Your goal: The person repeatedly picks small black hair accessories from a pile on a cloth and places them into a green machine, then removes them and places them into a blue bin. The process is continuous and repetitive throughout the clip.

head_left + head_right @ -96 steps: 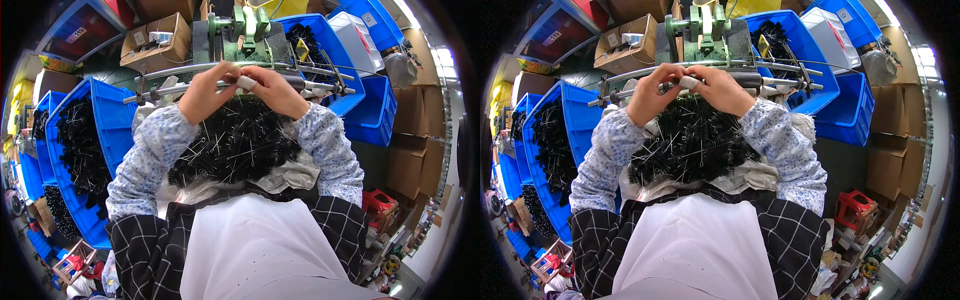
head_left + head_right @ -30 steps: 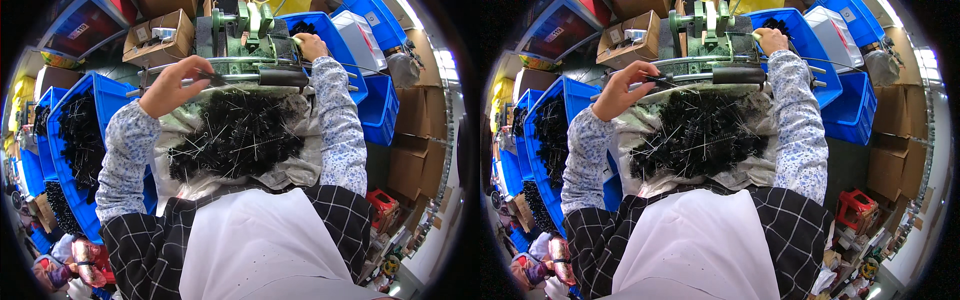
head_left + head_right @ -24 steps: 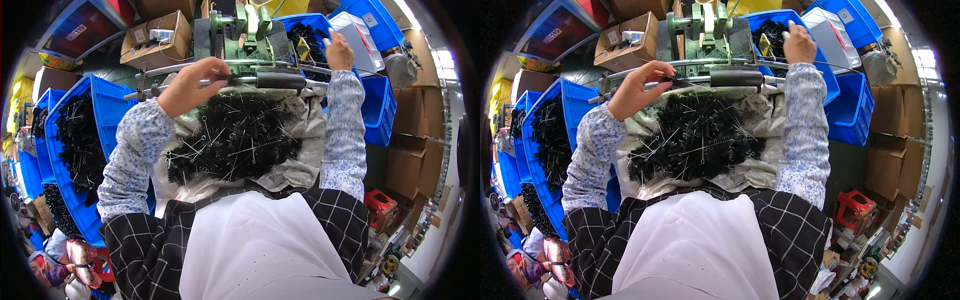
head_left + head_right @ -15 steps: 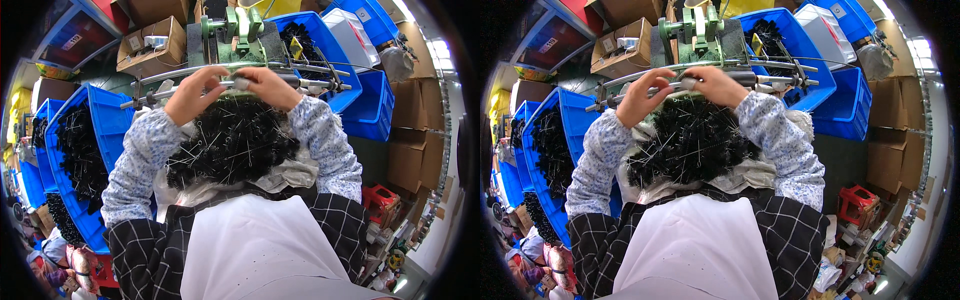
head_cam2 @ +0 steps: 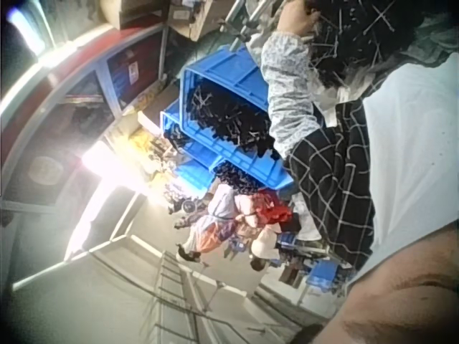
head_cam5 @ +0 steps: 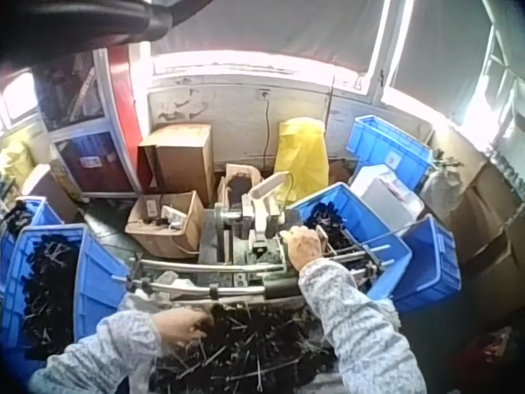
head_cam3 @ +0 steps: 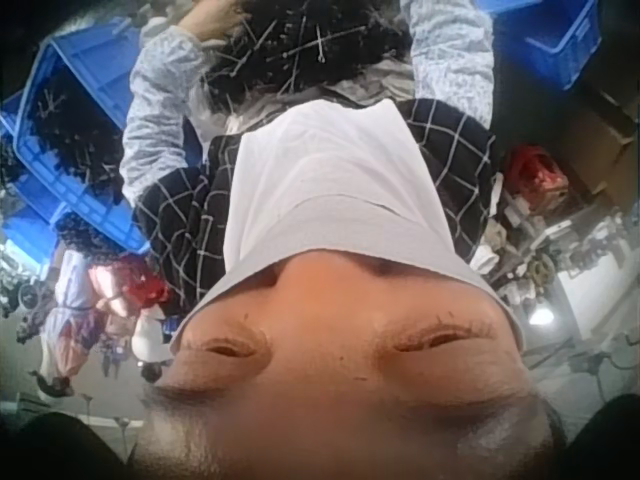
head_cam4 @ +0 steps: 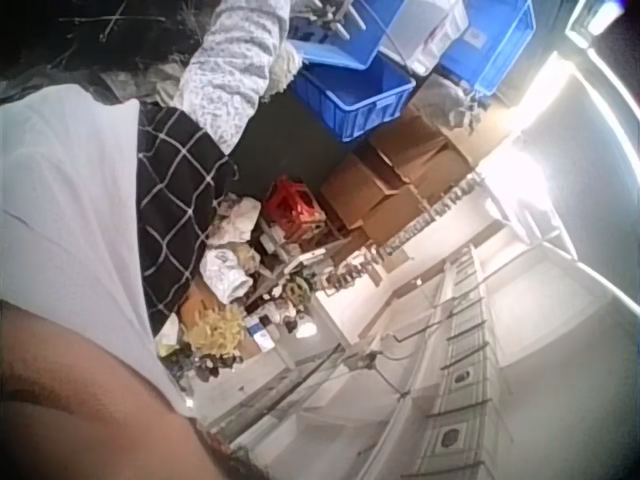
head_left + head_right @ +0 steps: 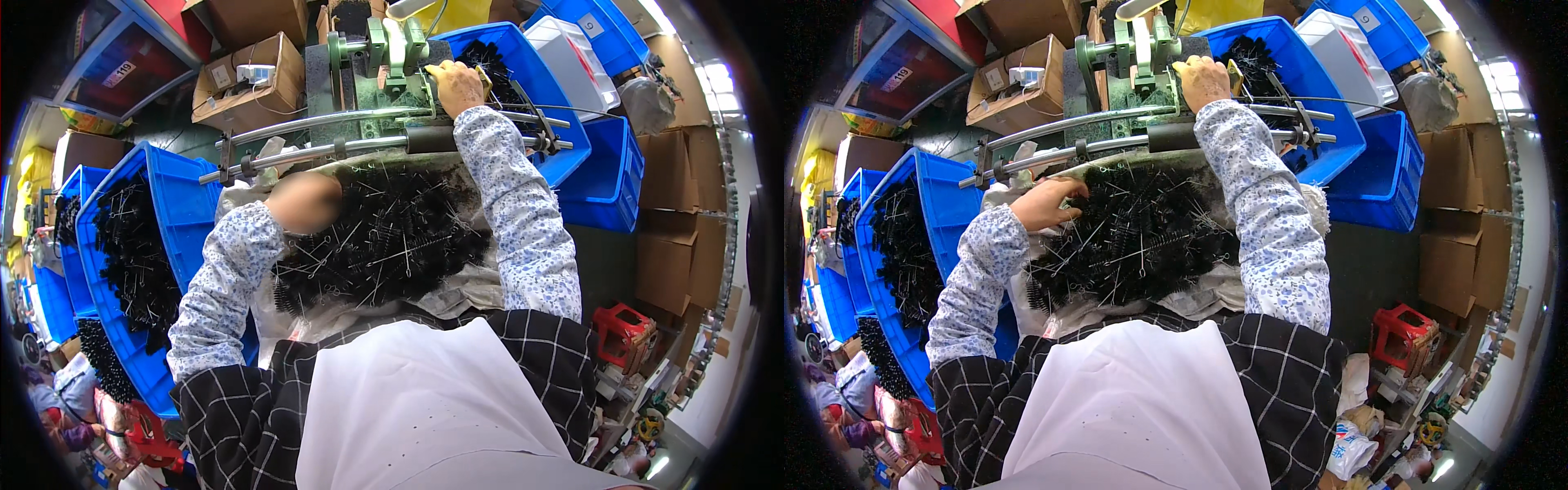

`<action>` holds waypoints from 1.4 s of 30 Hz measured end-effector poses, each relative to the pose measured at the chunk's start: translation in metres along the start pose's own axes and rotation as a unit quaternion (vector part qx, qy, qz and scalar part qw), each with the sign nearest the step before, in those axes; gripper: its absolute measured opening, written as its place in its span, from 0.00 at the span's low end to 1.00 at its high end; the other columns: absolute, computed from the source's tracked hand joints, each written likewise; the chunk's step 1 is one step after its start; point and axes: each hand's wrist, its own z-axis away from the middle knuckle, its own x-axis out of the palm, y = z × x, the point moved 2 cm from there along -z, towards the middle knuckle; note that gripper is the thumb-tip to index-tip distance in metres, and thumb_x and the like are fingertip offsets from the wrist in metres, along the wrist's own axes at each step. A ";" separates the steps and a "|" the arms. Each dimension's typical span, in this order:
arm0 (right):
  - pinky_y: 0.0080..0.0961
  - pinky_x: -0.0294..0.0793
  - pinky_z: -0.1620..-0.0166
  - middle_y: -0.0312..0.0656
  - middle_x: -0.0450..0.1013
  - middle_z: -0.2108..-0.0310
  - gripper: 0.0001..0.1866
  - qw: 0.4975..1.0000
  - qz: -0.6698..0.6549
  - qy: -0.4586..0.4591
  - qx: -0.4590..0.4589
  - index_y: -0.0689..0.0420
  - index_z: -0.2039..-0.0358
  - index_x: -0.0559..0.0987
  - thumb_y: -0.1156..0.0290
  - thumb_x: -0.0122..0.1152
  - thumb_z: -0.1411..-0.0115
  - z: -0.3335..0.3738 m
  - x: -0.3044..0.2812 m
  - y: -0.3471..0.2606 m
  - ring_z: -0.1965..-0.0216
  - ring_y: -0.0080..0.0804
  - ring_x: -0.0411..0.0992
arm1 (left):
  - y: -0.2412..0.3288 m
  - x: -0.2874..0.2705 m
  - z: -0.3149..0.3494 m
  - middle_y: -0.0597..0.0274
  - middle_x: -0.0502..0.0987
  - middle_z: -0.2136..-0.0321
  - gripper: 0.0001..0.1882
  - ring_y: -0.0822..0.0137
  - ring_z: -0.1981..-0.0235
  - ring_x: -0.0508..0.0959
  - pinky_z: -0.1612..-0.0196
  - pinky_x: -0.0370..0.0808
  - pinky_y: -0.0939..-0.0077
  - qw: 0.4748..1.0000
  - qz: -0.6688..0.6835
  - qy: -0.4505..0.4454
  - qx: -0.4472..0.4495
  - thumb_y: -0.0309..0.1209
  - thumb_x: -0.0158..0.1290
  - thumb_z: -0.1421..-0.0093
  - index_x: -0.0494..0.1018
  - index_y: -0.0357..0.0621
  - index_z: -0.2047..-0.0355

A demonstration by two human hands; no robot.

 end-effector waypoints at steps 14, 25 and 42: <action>0.33 0.67 0.57 0.37 0.73 0.67 0.13 0.999 -0.006 0.014 0.032 0.48 0.61 0.78 0.71 0.49 0.46 0.000 -0.002 -0.001 0.63 0.35 0.70 | 0.007 -0.044 0.043 0.64 0.66 0.78 0.12 0.73 0.74 0.66 0.69 0.66 0.79 0.977 0.166 0.123 -0.045 0.26 0.53 0.52 0.65 0.38 0.67; 0.34 0.60 0.56 0.35 0.70 0.59 0.22 0.999 0.039 -0.006 0.011 0.49 0.53 0.72 0.55 0.57 0.48 0.002 -0.013 0.003 0.58 0.33 0.64 | 0.020 -0.051 0.038 0.67 0.66 0.76 0.12 0.76 0.74 0.66 0.69 0.65 0.82 0.983 0.135 0.124 -0.010 0.24 0.54 0.52 0.65 0.40 0.66; 0.42 0.64 0.58 0.42 0.74 0.67 0.15 0.996 -0.042 0.020 0.082 0.54 0.62 0.75 0.64 0.53 0.50 -0.001 -0.004 -0.050 0.56 0.41 0.68 | 0.031 -0.085 0.039 0.70 0.67 0.69 0.13 0.81 0.69 0.65 0.65 0.64 0.86 0.967 0.168 0.189 0.017 0.22 0.52 0.49 0.65 0.41 0.62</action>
